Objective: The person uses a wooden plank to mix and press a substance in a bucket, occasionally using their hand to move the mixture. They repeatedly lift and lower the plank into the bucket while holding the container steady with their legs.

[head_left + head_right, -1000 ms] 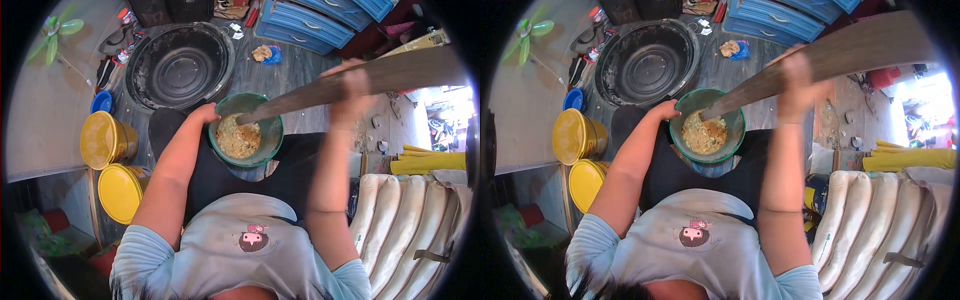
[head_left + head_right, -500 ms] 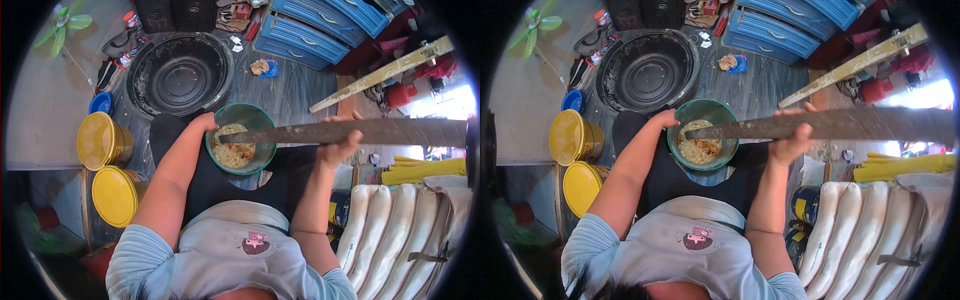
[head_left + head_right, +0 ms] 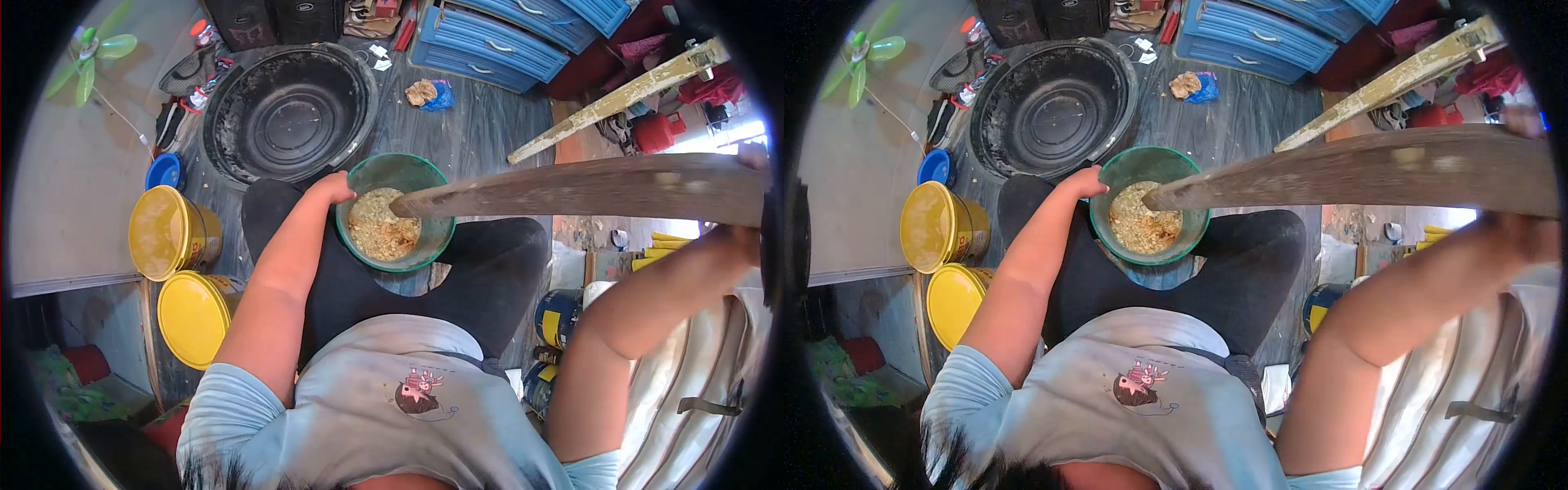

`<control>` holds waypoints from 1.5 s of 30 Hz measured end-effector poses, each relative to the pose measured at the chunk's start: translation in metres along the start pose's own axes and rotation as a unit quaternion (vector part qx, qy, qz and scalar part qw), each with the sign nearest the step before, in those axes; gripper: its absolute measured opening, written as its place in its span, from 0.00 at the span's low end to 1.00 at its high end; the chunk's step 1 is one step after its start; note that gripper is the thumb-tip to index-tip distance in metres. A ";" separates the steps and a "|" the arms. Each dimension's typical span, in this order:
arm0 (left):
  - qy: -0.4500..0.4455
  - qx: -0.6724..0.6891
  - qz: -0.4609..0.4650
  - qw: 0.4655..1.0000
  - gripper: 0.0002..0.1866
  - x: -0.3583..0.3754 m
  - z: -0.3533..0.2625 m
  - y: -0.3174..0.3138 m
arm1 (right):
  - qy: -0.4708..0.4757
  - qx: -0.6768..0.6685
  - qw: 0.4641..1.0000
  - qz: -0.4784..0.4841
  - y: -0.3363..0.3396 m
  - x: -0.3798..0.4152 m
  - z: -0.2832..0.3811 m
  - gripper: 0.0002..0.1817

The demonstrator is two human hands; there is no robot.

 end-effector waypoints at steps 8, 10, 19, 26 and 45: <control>-0.025 0.005 -0.017 1.000 0.31 0.002 0.004 -0.002 | -0.258 -0.208 0.914 -0.236 -0.188 0.234 -0.160 0.26; -0.009 0.017 -0.024 1.000 0.32 0.004 0.001 -0.002 | -0.279 -0.194 0.918 -0.204 -0.190 0.231 -0.151 0.25; -0.008 0.020 -0.012 1.000 0.32 -0.005 0.008 -0.007 | -0.183 -0.180 0.941 -0.219 -0.158 0.141 -0.062 0.32; -0.026 0.023 -0.012 0.999 0.29 0.007 0.000 0.002 | -0.018 -0.248 0.962 0.114 -0.058 -0.041 0.018 0.42; 0.005 0.007 -0.002 1.000 0.29 0.003 0.001 0.001 | -0.250 -0.140 0.912 -0.295 -0.202 0.236 -0.158 0.36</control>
Point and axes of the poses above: each hand's wrist, its own x-axis away from the middle knuckle, its own y-axis out of the back of the hand, z = x × y, the point moved 3 cm from there along -x, towards the middle knuckle, and after that the axes turned 2 degrees about x, right-handed, at the moved point
